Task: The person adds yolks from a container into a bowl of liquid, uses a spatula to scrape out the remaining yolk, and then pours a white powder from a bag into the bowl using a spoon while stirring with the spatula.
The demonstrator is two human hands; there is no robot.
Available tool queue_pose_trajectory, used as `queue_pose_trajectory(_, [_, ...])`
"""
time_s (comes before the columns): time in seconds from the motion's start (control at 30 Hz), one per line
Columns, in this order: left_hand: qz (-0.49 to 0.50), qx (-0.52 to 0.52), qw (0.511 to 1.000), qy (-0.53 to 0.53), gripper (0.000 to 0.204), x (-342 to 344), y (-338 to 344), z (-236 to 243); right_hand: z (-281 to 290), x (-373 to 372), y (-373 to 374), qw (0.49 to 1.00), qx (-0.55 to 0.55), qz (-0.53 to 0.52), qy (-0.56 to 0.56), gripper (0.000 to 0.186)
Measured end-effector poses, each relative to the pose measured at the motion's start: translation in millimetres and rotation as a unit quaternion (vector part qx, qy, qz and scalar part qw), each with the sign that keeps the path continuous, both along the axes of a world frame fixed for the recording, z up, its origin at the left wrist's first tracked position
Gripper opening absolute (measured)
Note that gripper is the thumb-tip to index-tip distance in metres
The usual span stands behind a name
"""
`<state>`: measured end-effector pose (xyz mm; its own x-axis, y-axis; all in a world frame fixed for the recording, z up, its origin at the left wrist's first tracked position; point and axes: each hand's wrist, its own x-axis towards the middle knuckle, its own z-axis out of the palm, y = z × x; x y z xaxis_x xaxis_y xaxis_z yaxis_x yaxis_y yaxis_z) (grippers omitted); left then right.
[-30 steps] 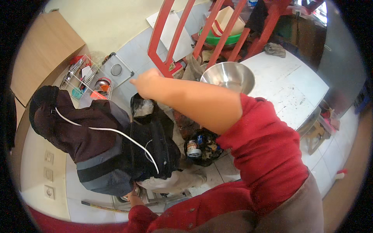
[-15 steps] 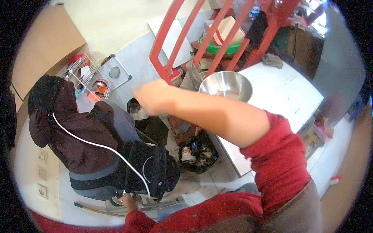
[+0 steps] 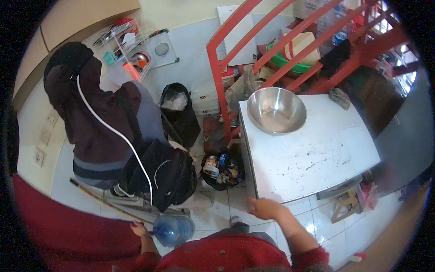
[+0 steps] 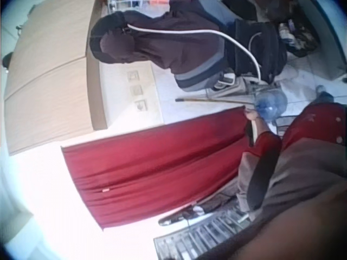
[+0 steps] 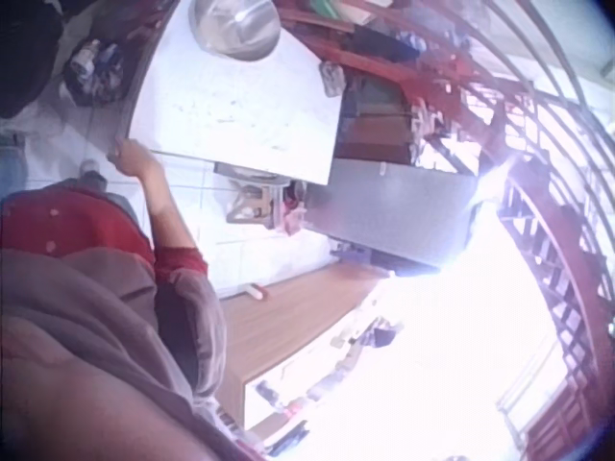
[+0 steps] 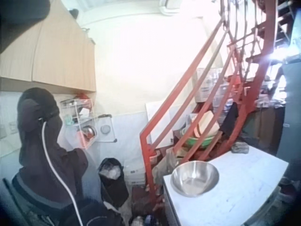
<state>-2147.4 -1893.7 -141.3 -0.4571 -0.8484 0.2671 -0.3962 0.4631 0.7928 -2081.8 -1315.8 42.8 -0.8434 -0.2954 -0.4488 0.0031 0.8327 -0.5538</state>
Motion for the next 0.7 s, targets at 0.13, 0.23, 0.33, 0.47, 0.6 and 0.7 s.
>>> queue_pose_trajectory(0.13, [-0.041, -0.043, 0.973, -0.225, 0.048, 107, 56, -45, -15, 53, -3, 0.999, -0.028, -0.028, -0.021, 0.050])
queue_pose_trajectory(0.23, [0.015, 0.241, 0.967, -0.079, 0.013, 139, 110, -58, -6, 78, 4, 0.997, -0.033, -0.065, -0.015, 0.049])
queue_pose_trajectory(0.33, [-0.089, 0.299, 0.948, -0.060, 0.015, 142, 156, -44, -7, 105, 15, 0.997, 0.006, -0.076, 0.025, 0.048])
queue_pose_trajectory(0.47, [-0.171, 0.383, 0.908, 0.007, 0.019, 128, 192, -13, -17, 142, 19, 0.996, 0.035, -0.080, 0.020, 0.048])
queue_pose_trajectory(0.6, [-0.205, 0.394, 0.889, 0.110, 0.015, 131, 233, 40, -30, 179, 12, 0.997, 0.014, -0.080, -0.010, 0.048])
queue_pose_trajectory(0.7, [-0.200, 0.433, 0.869, 0.130, 0.014, 138, 250, 54, -34, 200, 1, 0.996, 0.004, -0.074, -0.040, 0.048])
